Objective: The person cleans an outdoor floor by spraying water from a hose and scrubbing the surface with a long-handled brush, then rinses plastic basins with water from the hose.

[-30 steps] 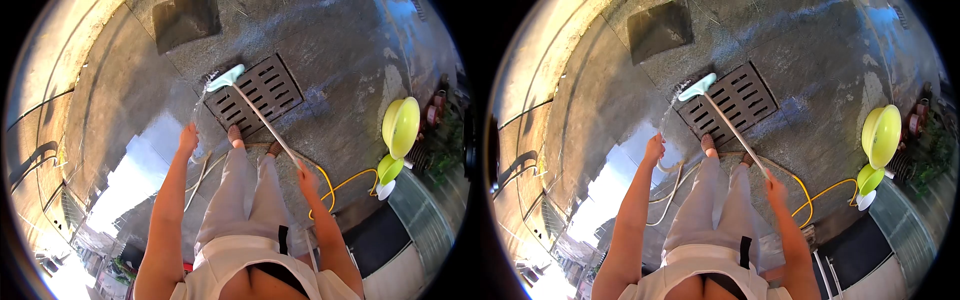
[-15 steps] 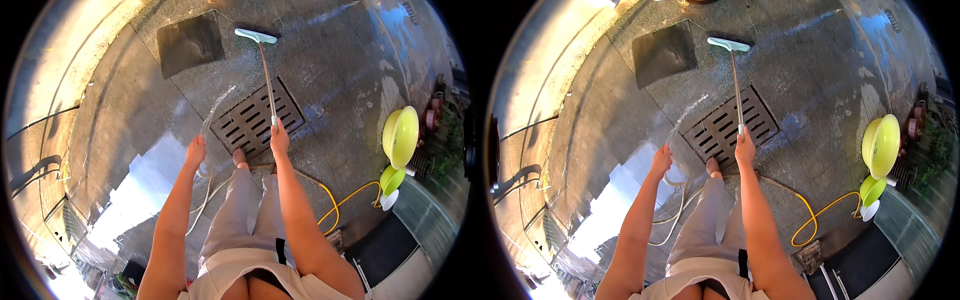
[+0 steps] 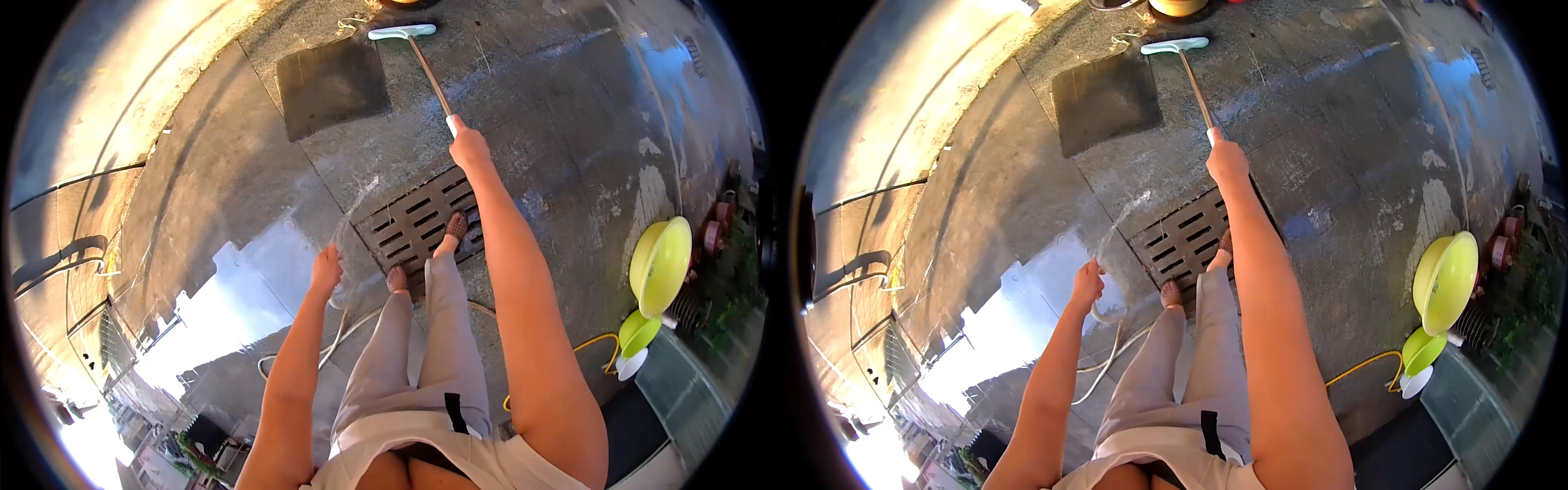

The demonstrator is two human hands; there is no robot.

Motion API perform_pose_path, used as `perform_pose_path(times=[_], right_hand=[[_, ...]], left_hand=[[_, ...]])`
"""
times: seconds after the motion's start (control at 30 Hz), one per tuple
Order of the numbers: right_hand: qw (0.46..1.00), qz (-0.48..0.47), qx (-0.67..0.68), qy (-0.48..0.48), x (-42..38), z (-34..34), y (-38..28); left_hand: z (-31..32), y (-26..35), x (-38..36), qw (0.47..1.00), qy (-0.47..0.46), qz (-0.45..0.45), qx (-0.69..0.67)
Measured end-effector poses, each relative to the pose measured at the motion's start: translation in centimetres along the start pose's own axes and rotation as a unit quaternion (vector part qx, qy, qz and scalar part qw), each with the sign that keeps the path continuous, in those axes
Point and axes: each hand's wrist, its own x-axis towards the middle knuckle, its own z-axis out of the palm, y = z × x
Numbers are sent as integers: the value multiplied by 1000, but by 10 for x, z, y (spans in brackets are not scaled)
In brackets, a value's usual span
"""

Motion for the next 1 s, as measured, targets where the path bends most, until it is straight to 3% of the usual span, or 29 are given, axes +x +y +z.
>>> perform_pose_path(times=[0.27,0.43,0.6,0.7,0.77,0.83,1.0], right_hand=[[994,-75,-7,-81,39,-18,-13],[985,-114,-13,-127,-6,-5,38],[977,-63,-40,-198,-90,-1,94],[985,-33,-5,-167,-144,-13,170],[996,-39,13,-79,-202,-22,230],[997,17,52,-49,-263,-41,275],[975,151,162,24,-325,-71,285]], left_hand=[[18,31,17,997,52,-44,-32],[32,53,30,995,73,-55,-26],[41,97,33,997,74,-27,1],[52,119,45,997,54,45,35],[64,144,51,991,51,89,81],[79,173,49,990,32,89,103],[116,202,64,979,9,114,169]])
